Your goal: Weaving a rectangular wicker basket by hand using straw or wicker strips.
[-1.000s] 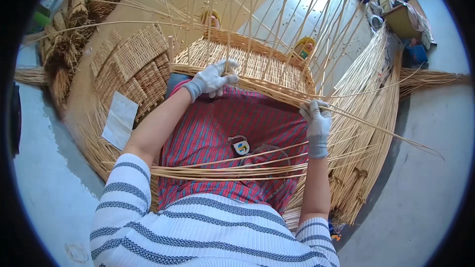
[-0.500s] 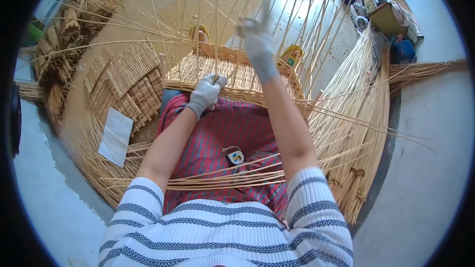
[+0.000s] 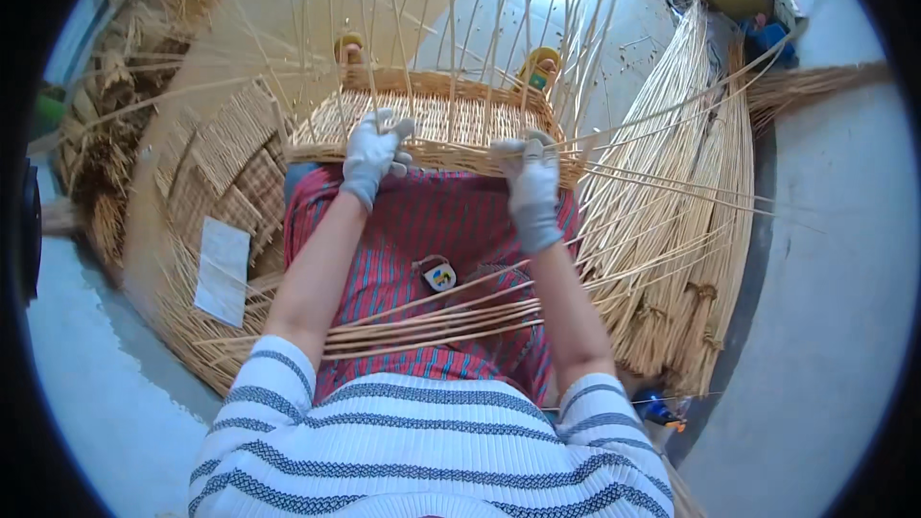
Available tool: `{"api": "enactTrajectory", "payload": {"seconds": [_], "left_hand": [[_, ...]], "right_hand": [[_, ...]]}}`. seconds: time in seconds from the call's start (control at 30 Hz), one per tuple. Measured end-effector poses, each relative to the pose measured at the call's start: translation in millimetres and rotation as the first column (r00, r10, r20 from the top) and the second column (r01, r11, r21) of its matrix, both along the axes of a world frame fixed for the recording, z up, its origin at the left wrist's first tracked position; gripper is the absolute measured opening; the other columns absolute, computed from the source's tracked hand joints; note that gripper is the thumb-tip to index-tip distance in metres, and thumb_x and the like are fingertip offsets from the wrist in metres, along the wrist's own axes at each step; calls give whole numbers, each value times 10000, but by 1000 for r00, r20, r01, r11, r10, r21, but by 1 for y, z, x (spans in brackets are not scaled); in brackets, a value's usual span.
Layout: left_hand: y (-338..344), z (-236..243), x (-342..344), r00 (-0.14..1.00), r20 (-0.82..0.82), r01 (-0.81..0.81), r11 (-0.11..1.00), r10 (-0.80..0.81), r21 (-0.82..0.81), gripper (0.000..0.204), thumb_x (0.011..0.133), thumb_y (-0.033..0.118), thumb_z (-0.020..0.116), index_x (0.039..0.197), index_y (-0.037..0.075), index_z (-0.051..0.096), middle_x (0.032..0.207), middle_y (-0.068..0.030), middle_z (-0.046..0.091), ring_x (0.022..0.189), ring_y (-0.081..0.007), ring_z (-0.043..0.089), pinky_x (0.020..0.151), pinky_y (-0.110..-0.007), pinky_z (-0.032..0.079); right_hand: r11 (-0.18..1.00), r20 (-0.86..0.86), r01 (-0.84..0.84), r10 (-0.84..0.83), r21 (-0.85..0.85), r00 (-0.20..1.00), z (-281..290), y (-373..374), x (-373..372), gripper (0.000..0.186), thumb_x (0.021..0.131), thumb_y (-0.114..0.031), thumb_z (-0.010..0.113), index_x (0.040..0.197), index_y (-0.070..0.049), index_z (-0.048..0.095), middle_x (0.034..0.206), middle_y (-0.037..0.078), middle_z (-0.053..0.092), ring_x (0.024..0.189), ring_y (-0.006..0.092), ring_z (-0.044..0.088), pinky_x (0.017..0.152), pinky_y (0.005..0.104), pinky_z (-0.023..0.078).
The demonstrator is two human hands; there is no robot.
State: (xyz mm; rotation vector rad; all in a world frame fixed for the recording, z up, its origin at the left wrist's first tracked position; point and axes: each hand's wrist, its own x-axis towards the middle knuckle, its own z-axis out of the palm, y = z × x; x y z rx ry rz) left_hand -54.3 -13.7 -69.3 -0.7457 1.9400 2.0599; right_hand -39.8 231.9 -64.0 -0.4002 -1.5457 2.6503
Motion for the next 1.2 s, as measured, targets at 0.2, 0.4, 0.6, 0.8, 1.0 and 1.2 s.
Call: {"api": "enactTrajectory", "payload": {"seconds": [0.2, 0.4, 0.6, 0.8, 1.0, 1.2], "left_hand": [[38, 28, 4, 881, -66, 408, 823, -469, -396, 348, 963, 264, 630, 1218, 30, 592, 786, -98, 719, 578, -211, 689, 509, -347, 536], [63, 18, -8, 916, 113, 399, 905, -385, -150, 490, 994, 459, 560, 1063, -15, 658, 727, -175, 720, 526, -213, 688, 461, -316, 542], [55, 13, -14, 920, 125, 387, 912, -371, -137, 486, 948, 462, 647, 1055, -12, 670, 753, -167, 726, 551, -222, 698, 495, -319, 564], [65, 10, -27, 917, -108, 285, 821, -383, -494, 561, 846, 553, 724, 1127, 76, 628, 1027, -177, 718, 741, -270, 717, 652, -390, 579], [82, 15, -34, 961, -232, -9, 817, -153, -577, 507, 815, 456, 787, 1095, 62, 632, 1005, -145, 715, 965, -276, 698, 797, -392, 526], [131, 6, -16, 845, -237, 451, 877, -480, -168, 346, 950, 161, 643, 1265, 49, 555, 906, -118, 704, 632, -204, 685, 520, -329, 542]], "right_hand": [[923, -13, 70, -70, 379, 997, 10, 36, 3, 330, 955, -25, 624, 1190, -130, 417, 932, 91, 711, 707, 130, 661, 566, 233, 523], [324, -514, 401, 472, 856, 716, 77, -30, -98, 607, 889, 7, 645, 1454, -125, 468, 1265, 106, 655, 1069, 166, 653, 860, 322, 523], [768, -559, 190, 249, 611, 791, 13, 41, -73, 413, 1011, -136, 549, 1401, -154, 415, 1007, 115, 699, 831, 191, 663, 759, 352, 562], [910, -134, 104, -54, 402, 990, -2, 66, -11, 235, 1096, -300, 391, 1278, -153, 423, 794, 68, 671, 674, 146, 647, 541, 247, 456], [954, -102, -22, 56, 300, 993, 19, 71, 6, 129, 1055, -160, 507, 1172, -110, 494, 868, 102, 701, 710, 103, 618, 609, 217, 470], [927, -28, 276, -278, 255, 960, 15, 116, 14, 327, 925, 42, 636, 1143, -107, 442, 938, 83, 687, 825, 165, 670, 756, 297, 556]]}}
